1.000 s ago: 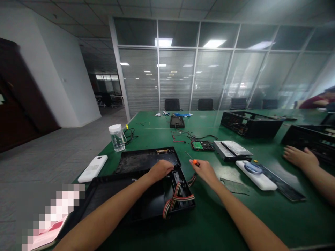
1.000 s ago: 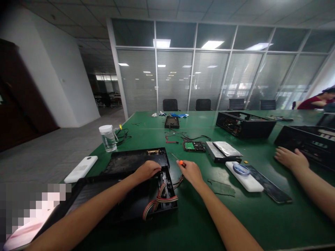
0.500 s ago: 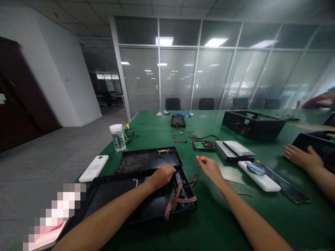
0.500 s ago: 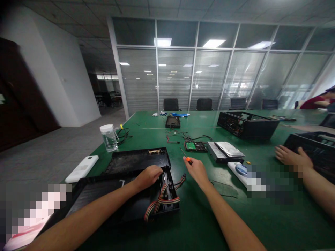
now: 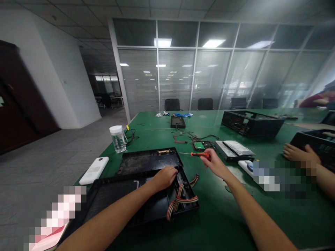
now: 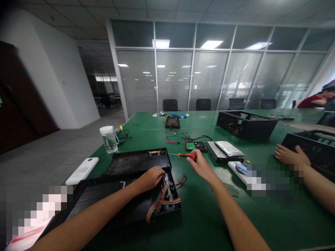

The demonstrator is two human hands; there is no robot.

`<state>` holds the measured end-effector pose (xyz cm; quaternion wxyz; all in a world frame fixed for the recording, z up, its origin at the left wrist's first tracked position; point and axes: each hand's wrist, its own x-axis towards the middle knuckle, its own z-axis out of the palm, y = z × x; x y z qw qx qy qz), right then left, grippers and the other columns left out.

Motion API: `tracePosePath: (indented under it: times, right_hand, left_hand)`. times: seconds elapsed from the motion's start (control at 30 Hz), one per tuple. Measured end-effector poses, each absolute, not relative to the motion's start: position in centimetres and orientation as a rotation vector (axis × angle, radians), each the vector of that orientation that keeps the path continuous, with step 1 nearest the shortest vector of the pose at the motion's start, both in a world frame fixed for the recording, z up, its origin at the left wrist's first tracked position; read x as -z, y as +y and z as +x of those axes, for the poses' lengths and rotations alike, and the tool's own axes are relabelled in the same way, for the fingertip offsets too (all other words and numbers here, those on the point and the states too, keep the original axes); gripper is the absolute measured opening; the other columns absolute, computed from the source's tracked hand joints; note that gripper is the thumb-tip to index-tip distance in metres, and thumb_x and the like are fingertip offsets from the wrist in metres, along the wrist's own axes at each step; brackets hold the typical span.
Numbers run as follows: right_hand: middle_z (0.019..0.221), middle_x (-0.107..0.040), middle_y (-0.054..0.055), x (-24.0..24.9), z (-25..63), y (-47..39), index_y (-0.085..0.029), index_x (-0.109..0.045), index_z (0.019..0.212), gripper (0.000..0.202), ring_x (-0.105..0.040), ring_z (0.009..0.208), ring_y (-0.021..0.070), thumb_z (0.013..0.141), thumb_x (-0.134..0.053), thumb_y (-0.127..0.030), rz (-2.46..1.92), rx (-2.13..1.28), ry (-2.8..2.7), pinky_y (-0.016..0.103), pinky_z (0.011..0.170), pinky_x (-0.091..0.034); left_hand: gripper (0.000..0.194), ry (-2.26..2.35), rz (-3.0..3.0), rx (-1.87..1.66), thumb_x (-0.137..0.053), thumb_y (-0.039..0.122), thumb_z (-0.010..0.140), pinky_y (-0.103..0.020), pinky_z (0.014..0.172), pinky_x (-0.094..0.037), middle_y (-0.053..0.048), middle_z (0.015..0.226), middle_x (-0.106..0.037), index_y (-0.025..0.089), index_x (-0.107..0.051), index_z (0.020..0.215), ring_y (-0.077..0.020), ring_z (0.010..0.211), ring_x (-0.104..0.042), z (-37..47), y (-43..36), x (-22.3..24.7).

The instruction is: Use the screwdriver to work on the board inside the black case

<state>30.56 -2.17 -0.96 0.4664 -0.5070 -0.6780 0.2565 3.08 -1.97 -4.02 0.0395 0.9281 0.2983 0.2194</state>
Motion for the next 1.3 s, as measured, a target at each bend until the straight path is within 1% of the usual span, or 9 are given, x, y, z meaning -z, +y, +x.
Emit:
tracePosePath:
  times: [0.1,0.2,0.27,0.57,0.97,1.1,1.23,1.27,1.3]
  right_hand:
    - [0.066,-0.048,-0.004,0.3,30.3,-2.7,-0.019,-0.044,0.097,0.027,-0.045,0.051,0.0103,0.081,-0.043,-0.041,-1.168,-0.539,-1.662,0.022,0.048,-0.036]
    - [0.066,-0.046,-0.003,0.8,29.1,-3.2,-0.019,-0.048,0.087,0.022,-0.045,0.057,0.0112,0.080,-0.046,-0.040,-1.188,-0.311,-1.616,0.023,0.055,-0.037]
    - [0.065,-0.047,-0.003,1.4,28.1,-3.4,-0.019,-0.048,0.085,0.021,-0.045,0.058,0.0119,0.079,-0.047,-0.039,-1.230,-0.233,-1.588,0.024,0.057,-0.038]
    - [0.071,-0.058,0.001,1.7,26.6,-3.9,-0.019,-0.051,0.089,0.023,-0.053,0.061,0.0146,0.081,-0.043,-0.039,-1.306,-0.151,-1.714,0.025,0.061,-0.040]
    - [0.063,-0.056,-0.001,1.1,26.8,-4.3,-0.019,-0.051,0.087,0.023,-0.050,0.053,0.0130,0.082,-0.041,-0.039,-1.330,-0.043,-1.795,0.022,0.053,-0.037]
    - [0.066,-0.060,0.002,-1.4,26.4,-4.9,-0.018,-0.054,0.087,0.028,-0.055,0.060,0.0147,0.085,-0.036,-0.040,-1.371,0.092,-2.000,0.023,0.058,-0.037]
    - [0.067,-0.063,0.009,-6.5,24.2,-5.9,-0.016,-0.059,0.076,0.045,-0.060,0.066,0.0210,0.086,-0.032,-0.052,-1.550,0.341,-2.404,0.027,0.061,-0.036]
    - [0.069,-0.064,0.010,-7.6,23.4,-6.2,-0.016,-0.059,0.077,0.048,-0.061,0.068,0.0224,0.086,-0.030,-0.053,-1.593,0.377,-2.460,0.028,0.063,-0.036]
    - [0.072,-0.065,0.011,-8.6,22.5,-6.3,-0.015,-0.059,0.085,0.047,-0.061,0.071,0.0231,0.087,-0.029,-0.051,-1.608,0.391,-2.496,0.028,0.064,-0.036]
  left_hand:
    - [0.017,0.958,2.752,-0.686,-0.044,0.014,0.084,-0.027,0.083,-0.041,-0.006,0.091,-0.058,0.014,-0.057,0.095,-0.0162,0.087,-0.052,3.2,-1.9,4.3]
    - [0.016,1.004,2.640,-0.720,-0.046,0.015,0.083,-0.026,0.080,-0.041,-0.005,0.089,-0.059,0.015,-0.059,0.092,-0.0154,0.085,-0.054,3.3,-1.7,4.6]
    - [0.015,1.022,2.591,-0.742,-0.047,0.015,0.083,-0.025,0.079,-0.041,-0.005,0.087,-0.060,0.015,-0.060,0.090,-0.0150,0.083,-0.054,3.3,-1.6,4.7]
    - [0.015,1.067,2.539,-0.765,-0.049,0.013,0.080,-0.024,0.074,-0.041,-0.003,0.079,-0.060,0.016,-0.063,0.087,-0.0143,0.076,-0.054,3.5,-1.7,4.7]
    - [0.016,1.038,2.542,-0.763,-0.049,0.013,0.080,-0.023,0.073,-0.041,-0.003,0.079,-0.060,0.016,-0.064,0.086,-0.0138,0.076,-0.053,3.4,-1.8,4.4]
    - [0.016,1.034,2.543,-0.760,-0.049,0.013,0.081,-0.024,0.074,-0.041,-0.003,0.080,-0.060,0.016,-0.064,0.087,-0.0139,0.076,-0.054,3.5,-1.9,4.5]
    - [0.015,1.029,2.562,-0.779,-0.050,0.013,0.080,-0.024,0.073,-0.041,-0.003,0.078,-0.060,0.016,-0.064,0.085,-0.0138,0.074,-0.054,3.5,-1.9,4.6]
    - [0.015,1.035,2.565,-0.787,-0.050,0.013,0.080,-0.024,0.072,-0.041,-0.003,0.078,-0.060,0.016,-0.064,0.084,-0.0139,0.074,-0.054,3.5,-1.9,4.6]
    - [0.014,1.041,2.565,-0.795,-0.050,0.013,0.081,-0.024,0.072,-0.041,-0.003,0.078,-0.060,0.016,-0.063,0.084,-0.0139,0.074,-0.054,3.5,-1.9,4.6]
